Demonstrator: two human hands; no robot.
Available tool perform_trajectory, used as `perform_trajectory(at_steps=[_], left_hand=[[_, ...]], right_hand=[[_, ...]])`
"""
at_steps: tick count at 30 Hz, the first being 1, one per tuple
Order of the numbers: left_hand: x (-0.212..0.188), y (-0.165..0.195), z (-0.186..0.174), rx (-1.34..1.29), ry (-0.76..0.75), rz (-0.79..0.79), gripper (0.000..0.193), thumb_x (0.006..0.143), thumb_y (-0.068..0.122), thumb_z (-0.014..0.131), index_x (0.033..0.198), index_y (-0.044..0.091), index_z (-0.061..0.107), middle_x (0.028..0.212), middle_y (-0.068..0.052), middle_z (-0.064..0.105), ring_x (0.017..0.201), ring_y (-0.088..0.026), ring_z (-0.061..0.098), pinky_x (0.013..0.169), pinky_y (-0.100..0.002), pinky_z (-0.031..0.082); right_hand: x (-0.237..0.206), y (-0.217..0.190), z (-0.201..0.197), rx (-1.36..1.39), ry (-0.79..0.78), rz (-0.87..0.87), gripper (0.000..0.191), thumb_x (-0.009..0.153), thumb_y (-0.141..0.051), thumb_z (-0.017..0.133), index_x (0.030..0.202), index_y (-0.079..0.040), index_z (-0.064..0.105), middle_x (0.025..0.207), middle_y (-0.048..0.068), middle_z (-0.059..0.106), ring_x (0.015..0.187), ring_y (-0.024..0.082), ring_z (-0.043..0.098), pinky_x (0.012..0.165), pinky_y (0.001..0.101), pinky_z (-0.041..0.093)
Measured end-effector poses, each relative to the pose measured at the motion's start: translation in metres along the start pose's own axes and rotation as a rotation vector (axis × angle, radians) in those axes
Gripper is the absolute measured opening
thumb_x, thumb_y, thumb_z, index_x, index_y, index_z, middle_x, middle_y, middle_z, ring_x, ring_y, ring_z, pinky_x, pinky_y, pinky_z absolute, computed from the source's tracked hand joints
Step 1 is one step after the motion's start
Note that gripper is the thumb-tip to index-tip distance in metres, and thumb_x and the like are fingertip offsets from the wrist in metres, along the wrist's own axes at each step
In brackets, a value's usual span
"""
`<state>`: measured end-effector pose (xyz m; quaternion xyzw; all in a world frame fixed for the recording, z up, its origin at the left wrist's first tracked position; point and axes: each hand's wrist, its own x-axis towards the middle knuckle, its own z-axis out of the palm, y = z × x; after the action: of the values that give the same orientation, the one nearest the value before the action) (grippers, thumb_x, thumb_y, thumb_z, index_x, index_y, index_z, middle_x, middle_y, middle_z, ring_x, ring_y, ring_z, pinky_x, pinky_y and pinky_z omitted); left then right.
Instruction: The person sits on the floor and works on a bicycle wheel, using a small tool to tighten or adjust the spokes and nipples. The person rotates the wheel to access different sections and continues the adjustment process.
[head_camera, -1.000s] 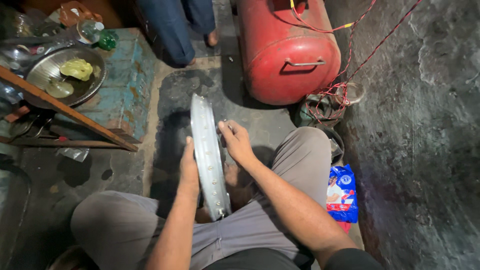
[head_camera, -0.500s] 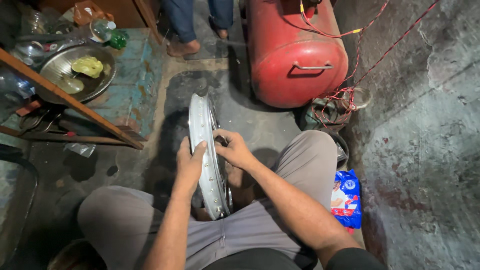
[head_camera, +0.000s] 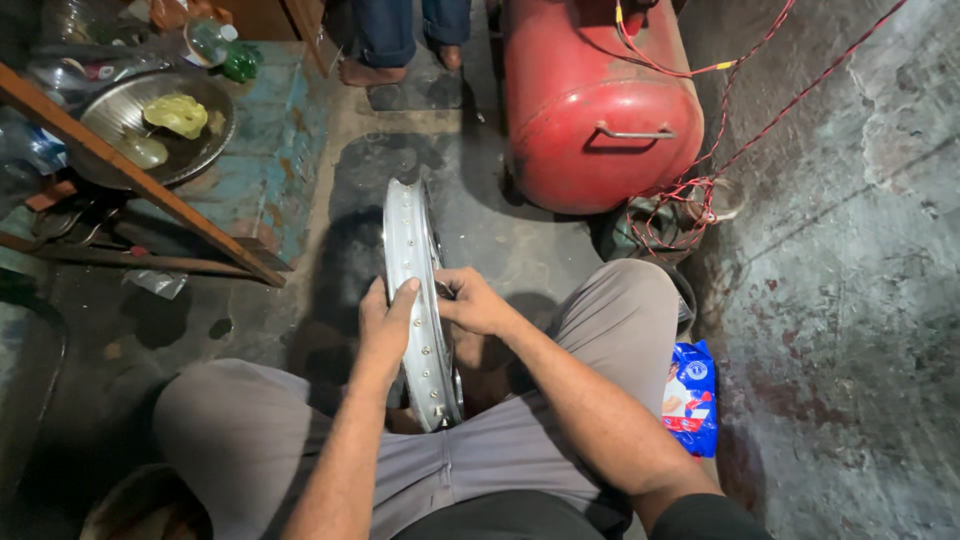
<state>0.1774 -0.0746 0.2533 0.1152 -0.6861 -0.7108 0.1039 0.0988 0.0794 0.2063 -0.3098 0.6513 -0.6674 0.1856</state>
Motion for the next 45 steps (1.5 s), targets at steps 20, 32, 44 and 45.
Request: perform_trajectory(at_steps=[20,32,44,45], left_hand=[[-0.027,0.001,-0.001,0.233,0.094,0.053,0.034,0.095,0.025,0.066,0.115,-0.003,0.066,0.098,-0.014,0.076,0.087,-0.018,0.07,0.079,-0.034,0.055],[-0.047,-0.02,0.004,0.159,0.155,0.201,0.03,0.095,0.015,0.068,0.117,-0.004,0.061,0.103,-0.012,0.071,0.093,-0.018,0.065,0.084,-0.032,0.053],[-0.022,0.006,0.02,-0.031,0.037,-0.052,0.027,0.1,0.015,0.06,0.118,-0.004,0.066,0.096,-0.006,0.073,0.082,-0.012,0.065,0.072,-0.03,0.054],[-0.017,0.007,0.026,-0.007,0.024,-0.068,0.027,0.099,0.016,0.06,0.116,-0.004,0.066,0.094,-0.007,0.073,0.08,-0.013,0.065,0.07,-0.031,0.054]], right_hand=[[0.007,0.005,0.003,0.095,-0.023,-0.018,0.036,0.086,-0.008,0.077,0.12,0.002,0.069,0.106,0.002,0.073,0.097,0.008,0.063,0.089,0.0286,0.054],[0.005,0.008,-0.001,-0.088,0.087,0.032,0.027,0.083,-0.01,0.078,0.105,0.003,0.07,0.087,0.004,0.068,0.083,0.007,0.057,0.073,0.0288,0.051],[-0.012,-0.053,0.017,-0.283,0.47,0.075,0.046,0.103,-0.035,0.061,0.078,0.004,0.065,0.057,0.012,0.055,0.049,0.015,0.051,0.05,0.0352,0.044],[-0.007,-0.053,0.013,-0.203,0.515,0.149,0.047,0.1,-0.036,0.061,0.075,0.004,0.064,0.054,0.012,0.055,0.046,0.015,0.052,0.047,0.037,0.043]])
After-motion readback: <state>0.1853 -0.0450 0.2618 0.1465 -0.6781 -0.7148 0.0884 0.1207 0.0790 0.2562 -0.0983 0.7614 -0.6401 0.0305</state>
